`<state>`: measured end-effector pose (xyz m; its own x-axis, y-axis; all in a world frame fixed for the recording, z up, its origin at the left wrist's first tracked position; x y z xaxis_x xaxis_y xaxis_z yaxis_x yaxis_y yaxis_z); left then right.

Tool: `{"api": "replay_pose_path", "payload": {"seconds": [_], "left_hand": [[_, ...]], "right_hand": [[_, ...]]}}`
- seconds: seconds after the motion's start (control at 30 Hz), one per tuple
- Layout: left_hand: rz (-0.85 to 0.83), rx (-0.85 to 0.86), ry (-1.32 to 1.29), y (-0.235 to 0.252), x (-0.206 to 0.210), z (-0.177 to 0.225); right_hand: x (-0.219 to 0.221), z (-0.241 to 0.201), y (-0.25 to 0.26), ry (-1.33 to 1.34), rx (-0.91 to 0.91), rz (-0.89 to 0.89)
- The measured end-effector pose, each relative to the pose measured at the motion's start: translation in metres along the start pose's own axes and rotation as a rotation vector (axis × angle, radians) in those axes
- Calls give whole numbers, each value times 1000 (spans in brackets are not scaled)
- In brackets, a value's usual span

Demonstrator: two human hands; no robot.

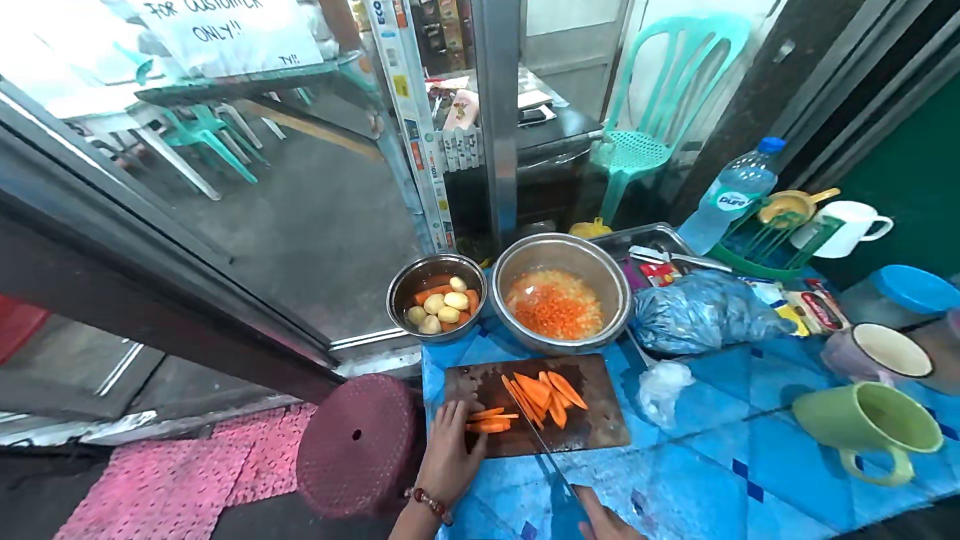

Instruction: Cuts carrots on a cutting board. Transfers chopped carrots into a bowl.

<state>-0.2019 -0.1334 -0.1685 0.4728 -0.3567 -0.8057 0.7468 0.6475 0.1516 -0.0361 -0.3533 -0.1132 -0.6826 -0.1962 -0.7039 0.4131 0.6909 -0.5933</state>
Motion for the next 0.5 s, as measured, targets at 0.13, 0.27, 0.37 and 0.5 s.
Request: {"api": "replay_pose_path", "payload": {"seconds": [0.13,0.27,0.37,0.5], "left_hand": [[-96,-10,15,3,0,2],[48,-69,8,-1,14,16],[147,-105,14,-3,24,25],[242,-46,8,-6,32,22]], "right_hand": [[-8,-27,0,-69,70,-59],[-9,-46,10,-61,67,-74],[-13,-50,16,-74,67,-87],[-14,-44,20,-61,77,-78]]}}
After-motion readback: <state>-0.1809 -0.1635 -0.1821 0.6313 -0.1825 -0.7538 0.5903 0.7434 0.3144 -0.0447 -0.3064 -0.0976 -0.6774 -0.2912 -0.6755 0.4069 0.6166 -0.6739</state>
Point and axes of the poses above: each hand's wrist, its own y-axis towards the middle knuckle, its own x-axis out of the palm, z = x × y, the point moved 1 cm from there along y, towards the middle knuckle, and after that the axes turned 10 degrees about x, right-handed, at the moved point
